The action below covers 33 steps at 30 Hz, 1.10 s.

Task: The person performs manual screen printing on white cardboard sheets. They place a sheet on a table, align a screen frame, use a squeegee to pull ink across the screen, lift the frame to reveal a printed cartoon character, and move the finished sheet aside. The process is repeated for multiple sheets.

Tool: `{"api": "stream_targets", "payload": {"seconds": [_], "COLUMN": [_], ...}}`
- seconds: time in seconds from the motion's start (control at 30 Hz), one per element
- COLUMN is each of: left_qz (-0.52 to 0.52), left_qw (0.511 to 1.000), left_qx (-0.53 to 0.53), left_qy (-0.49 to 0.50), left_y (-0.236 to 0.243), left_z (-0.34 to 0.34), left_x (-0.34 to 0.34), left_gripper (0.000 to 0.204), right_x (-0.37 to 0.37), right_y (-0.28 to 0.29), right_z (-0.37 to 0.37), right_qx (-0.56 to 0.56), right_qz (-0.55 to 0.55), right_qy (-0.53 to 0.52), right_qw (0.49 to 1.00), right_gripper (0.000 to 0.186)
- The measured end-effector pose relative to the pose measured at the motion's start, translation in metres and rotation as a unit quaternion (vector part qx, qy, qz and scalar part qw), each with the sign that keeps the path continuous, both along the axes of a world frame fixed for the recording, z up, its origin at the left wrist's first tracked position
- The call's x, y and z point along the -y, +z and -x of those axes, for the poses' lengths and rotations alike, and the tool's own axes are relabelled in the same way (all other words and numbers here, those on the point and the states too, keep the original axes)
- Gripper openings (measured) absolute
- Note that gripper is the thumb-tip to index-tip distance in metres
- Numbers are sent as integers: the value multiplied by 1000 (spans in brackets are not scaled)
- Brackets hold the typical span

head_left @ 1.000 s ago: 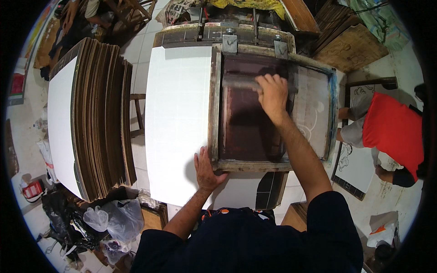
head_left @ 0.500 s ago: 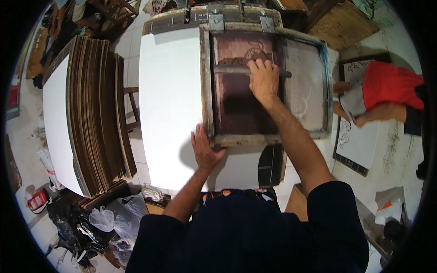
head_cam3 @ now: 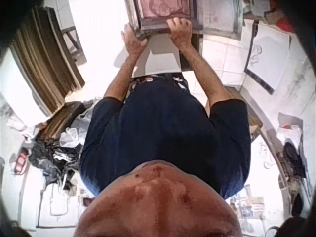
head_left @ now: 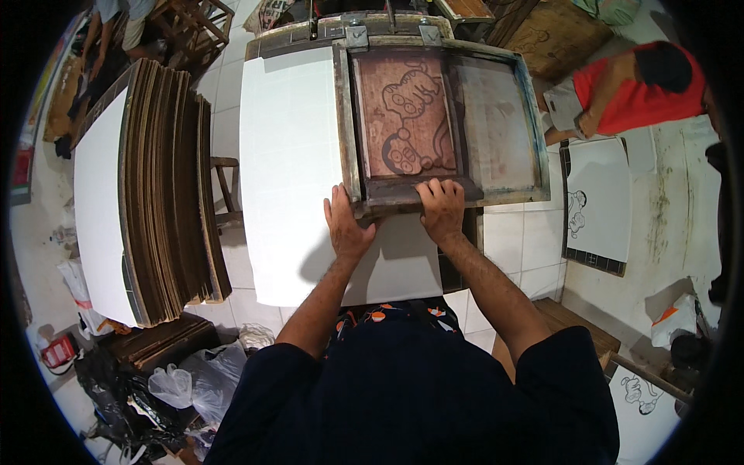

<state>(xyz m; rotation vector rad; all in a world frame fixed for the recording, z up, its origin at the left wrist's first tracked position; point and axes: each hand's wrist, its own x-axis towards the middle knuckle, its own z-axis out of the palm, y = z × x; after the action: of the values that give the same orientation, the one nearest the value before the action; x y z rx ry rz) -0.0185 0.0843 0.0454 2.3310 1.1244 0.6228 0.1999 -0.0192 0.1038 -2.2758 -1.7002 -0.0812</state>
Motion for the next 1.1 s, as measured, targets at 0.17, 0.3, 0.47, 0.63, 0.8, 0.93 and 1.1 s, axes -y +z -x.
{"api": "stream_targets", "payload": {"seconds": [0.17, 0.3, 0.47, 0.63, 0.8, 0.93, 1.1], "left_qz": [43, 124, 147, 177, 186, 192, 163], "left_qw": [999, 985, 978, 973, 974, 974, 979], "left_qx": [19, 109, 140, 140, 120, 114, 122], "left_qy": [18, 45, 46, 44, 45, 47, 32], "left_y": [0, 6, 16, 21, 25, 27, 31], "left_z": [-4, -9, -8, -9, -7, -6, -5], "left_x": [3, 6, 7, 6, 6, 6, 6], "left_gripper": [117, 113, 112, 115, 110, 106, 107], "right_x": [-4, -17, -45, -41, -59, -154, -292], "right_y": [11, 26, 49, 58, 45, 29, 16], "right_z": [-2, -13, -42, -43, -55, -120, -206], "right_qx": [0, -22, -91, -110, -100, -55, -15], "right_qz": [-55, -96, -13, 13, -5, -33, -16], "right_qy": [4, 16, 40, 59, 84, 100, 72], "right_qw": [998, 995, 995, 992, 991, 993, 997], "right_gripper": [42, 35, 23, 27, 29, 26, 37]}}
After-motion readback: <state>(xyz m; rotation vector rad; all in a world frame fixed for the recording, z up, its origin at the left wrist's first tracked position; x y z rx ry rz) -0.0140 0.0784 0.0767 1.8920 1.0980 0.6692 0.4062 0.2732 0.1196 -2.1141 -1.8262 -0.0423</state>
